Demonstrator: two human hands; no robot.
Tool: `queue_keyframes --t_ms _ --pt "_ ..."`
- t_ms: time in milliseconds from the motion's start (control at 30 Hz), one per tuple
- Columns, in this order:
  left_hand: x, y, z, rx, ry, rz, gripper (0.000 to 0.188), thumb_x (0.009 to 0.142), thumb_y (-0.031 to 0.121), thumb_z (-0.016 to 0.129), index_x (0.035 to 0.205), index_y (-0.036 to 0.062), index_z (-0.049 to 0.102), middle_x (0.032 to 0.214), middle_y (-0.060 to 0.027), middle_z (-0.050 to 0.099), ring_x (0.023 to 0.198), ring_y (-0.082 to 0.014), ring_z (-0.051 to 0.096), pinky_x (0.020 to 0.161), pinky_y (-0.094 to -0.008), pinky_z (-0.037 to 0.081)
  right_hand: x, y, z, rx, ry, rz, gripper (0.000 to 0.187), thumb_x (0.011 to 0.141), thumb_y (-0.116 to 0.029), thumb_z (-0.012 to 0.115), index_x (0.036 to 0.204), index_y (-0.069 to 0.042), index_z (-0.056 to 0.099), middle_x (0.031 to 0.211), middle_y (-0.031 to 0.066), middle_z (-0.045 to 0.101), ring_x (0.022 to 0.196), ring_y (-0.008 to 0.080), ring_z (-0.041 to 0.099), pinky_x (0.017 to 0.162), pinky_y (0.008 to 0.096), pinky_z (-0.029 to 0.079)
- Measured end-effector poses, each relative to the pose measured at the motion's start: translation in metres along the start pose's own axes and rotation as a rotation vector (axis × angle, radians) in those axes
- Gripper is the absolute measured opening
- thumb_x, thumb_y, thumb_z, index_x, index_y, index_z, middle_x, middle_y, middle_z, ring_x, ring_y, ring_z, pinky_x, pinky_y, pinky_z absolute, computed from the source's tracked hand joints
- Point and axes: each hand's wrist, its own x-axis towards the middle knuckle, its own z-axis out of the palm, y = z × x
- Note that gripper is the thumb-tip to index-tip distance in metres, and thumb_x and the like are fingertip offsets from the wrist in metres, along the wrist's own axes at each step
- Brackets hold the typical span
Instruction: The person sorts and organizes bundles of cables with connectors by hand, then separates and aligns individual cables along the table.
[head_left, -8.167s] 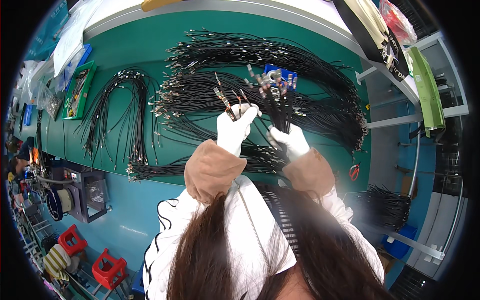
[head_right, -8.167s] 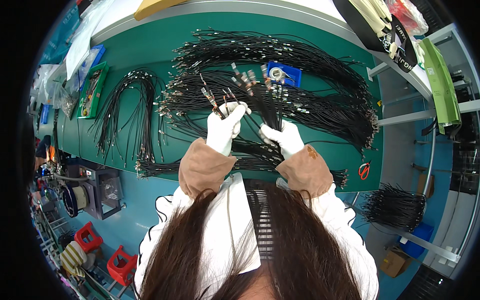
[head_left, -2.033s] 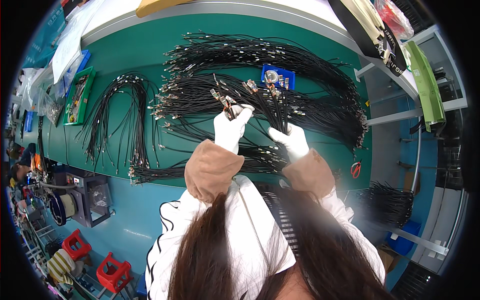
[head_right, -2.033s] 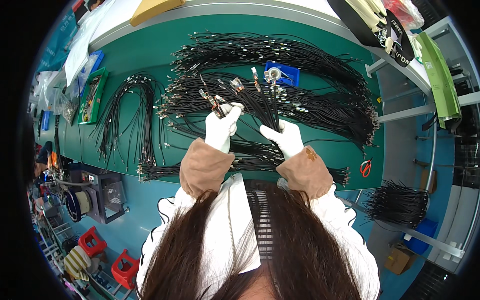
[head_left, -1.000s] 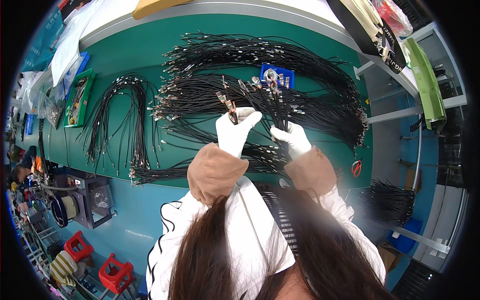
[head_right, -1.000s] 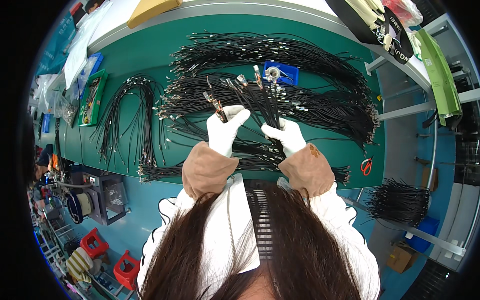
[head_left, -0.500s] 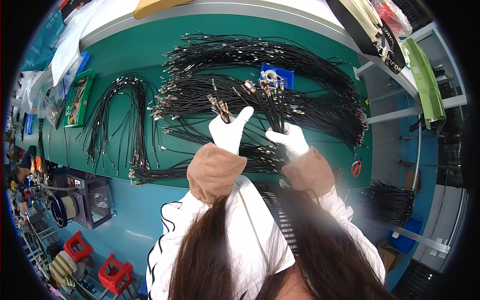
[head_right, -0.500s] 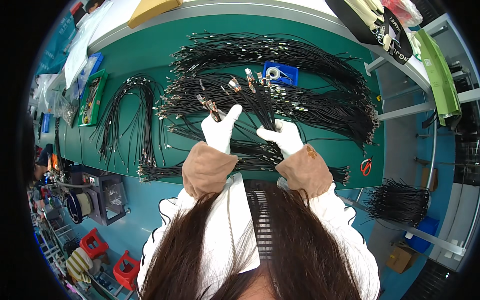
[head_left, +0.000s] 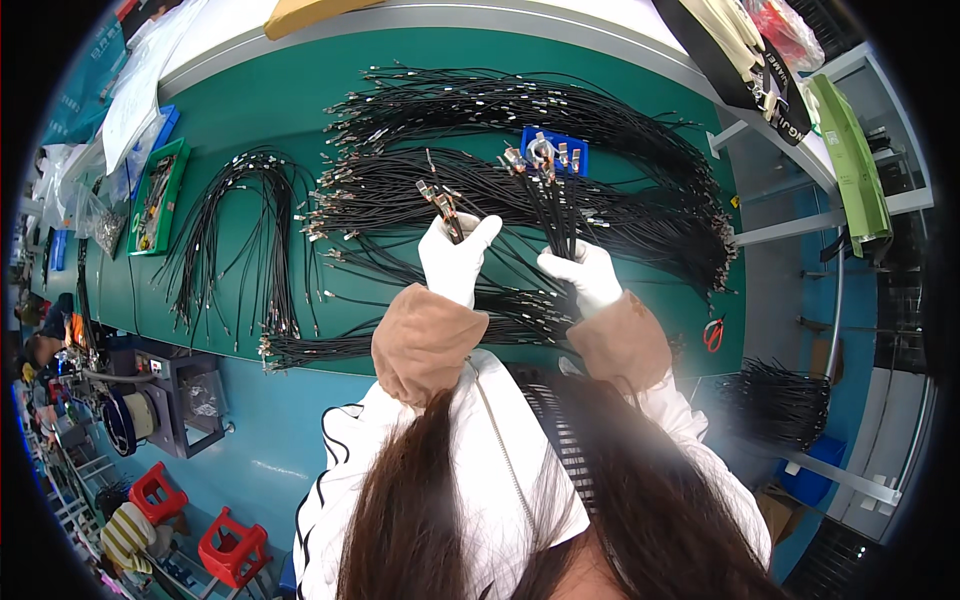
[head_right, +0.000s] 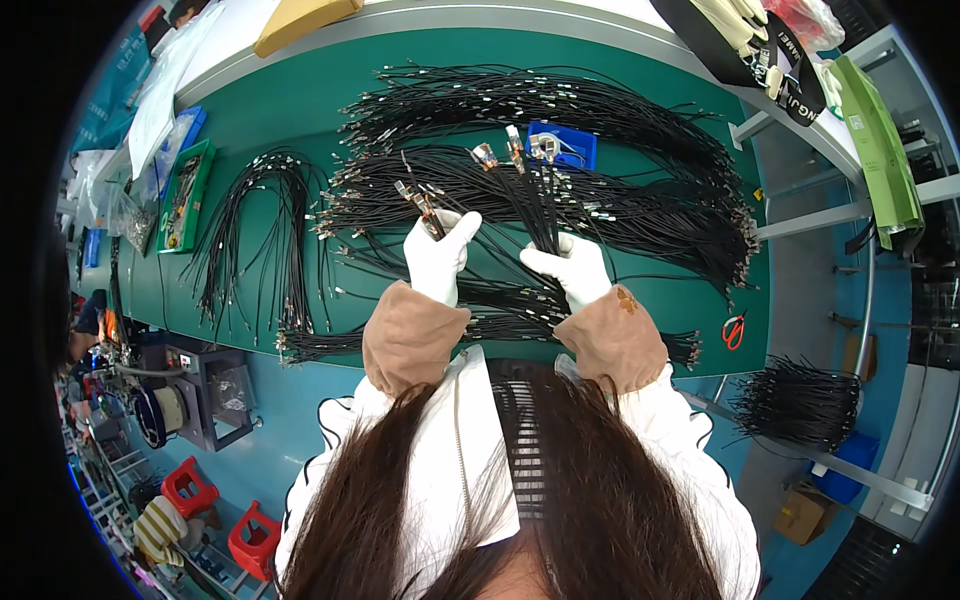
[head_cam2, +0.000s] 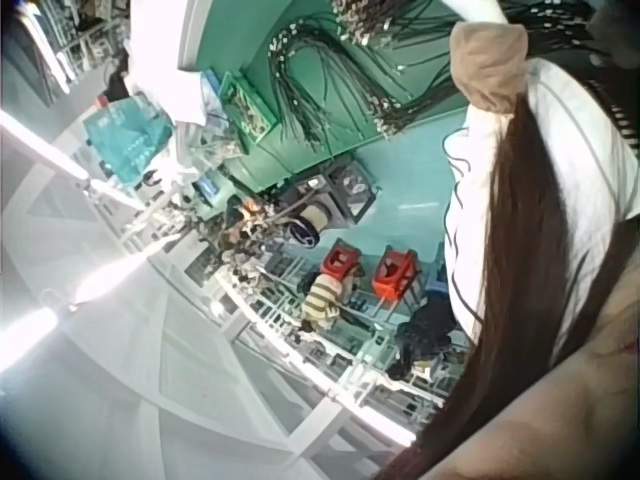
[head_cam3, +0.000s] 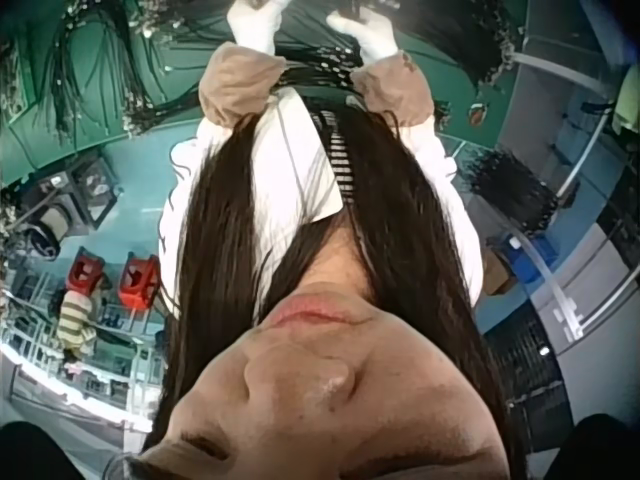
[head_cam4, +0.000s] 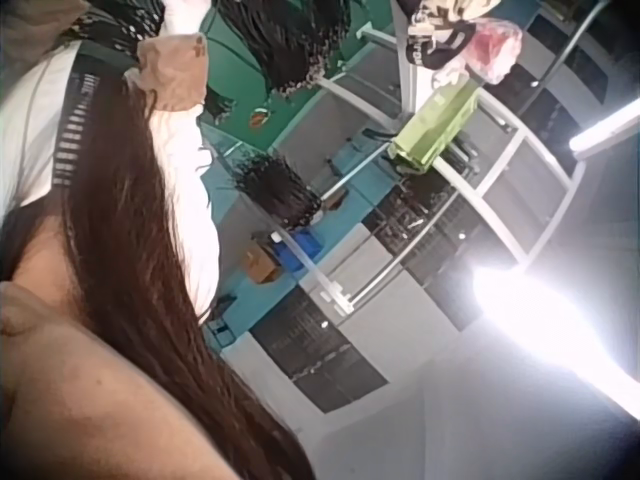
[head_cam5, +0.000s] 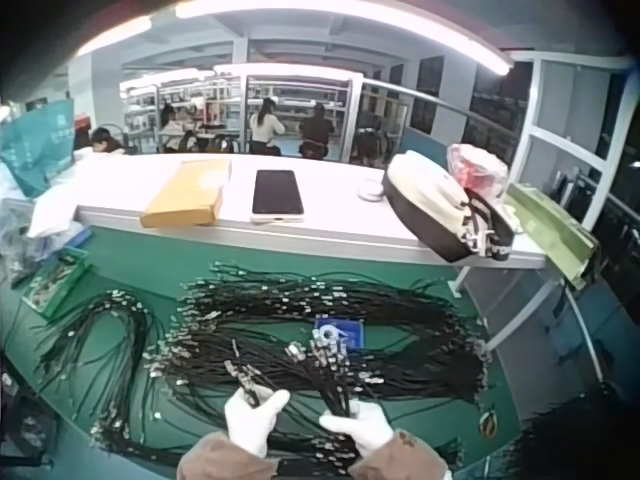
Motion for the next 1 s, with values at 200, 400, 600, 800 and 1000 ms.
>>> queue_keyframes --t_ms 200,400,600,800,1000 --pt "0.005 0.001 -0.003 -0.083 -0.028 -0.066 0.023 0.075 0.011 0.075 0.079 0.0022 0.054 0.060 -0.0002 0.051 0.041 -0.0045 0.040 0.035 -0.0209 0.027 0.002 0.001 -0.004 0.016 0.007 -0.007 0.021 0.072 -0.012 0.076 0.087 -0.003 0.066 0.078 -0.0013 0.062 0.070 0.0063 0.054 0.068 0.0228 0.041" --pt "0.004 0.005 -0.005 -0.046 -0.082 -0.103 0.017 0.078 0.009 0.070 0.084 -0.0009 0.057 0.065 -0.0027 0.056 0.042 -0.0041 0.039 0.037 -0.0195 0.028 0.003 0.003 -0.003 0.041 0.009 -0.012 0.022 0.071 -0.012 0.077 0.088 -0.004 0.066 0.077 -0.0021 0.062 0.070 0.0061 0.053 0.067 0.0226 0.041" --pt "0.001 0.009 -0.008 -0.079 -0.234 -0.138 0.010 0.082 0.007 0.063 0.084 -0.0020 0.058 0.077 -0.0084 0.062 0.047 -0.0036 0.041 0.039 -0.0178 0.029 0.007 0.005 -0.012 0.070 0.053 -0.017 0.022 0.071 -0.014 0.077 0.088 -0.005 0.066 0.074 -0.0045 0.059 0.065 0.0045 0.048 0.063 0.0213 0.037" --pt "0.000 0.009 -0.009 -0.144 -0.278 -0.122 0.008 0.080 0.008 0.064 0.079 -0.0007 0.064 0.074 -0.0044 0.065 0.045 -0.0015 0.039 0.040 -0.0168 0.028 0.008 0.007 -0.012 0.072 0.044 -0.024 0.022 0.071 -0.014 0.077 0.088 -0.005 0.066 0.073 -0.0048 0.058 0.065 0.0044 0.048 0.063 0.0215 0.037" --pt "0.001 0.007 -0.009 -0.102 -0.320 -0.124 0.010 0.082 0.008 0.062 0.084 -0.0025 0.063 0.077 -0.0071 0.064 0.044 -0.0015 0.038 0.039 -0.0165 0.028 0.009 0.009 -0.014 0.096 0.056 -0.008 0.022 0.071 -0.013 0.077 0.088 -0.005 0.066 0.072 -0.0046 0.058 0.065 0.0043 0.048 0.062 0.0213 0.037"
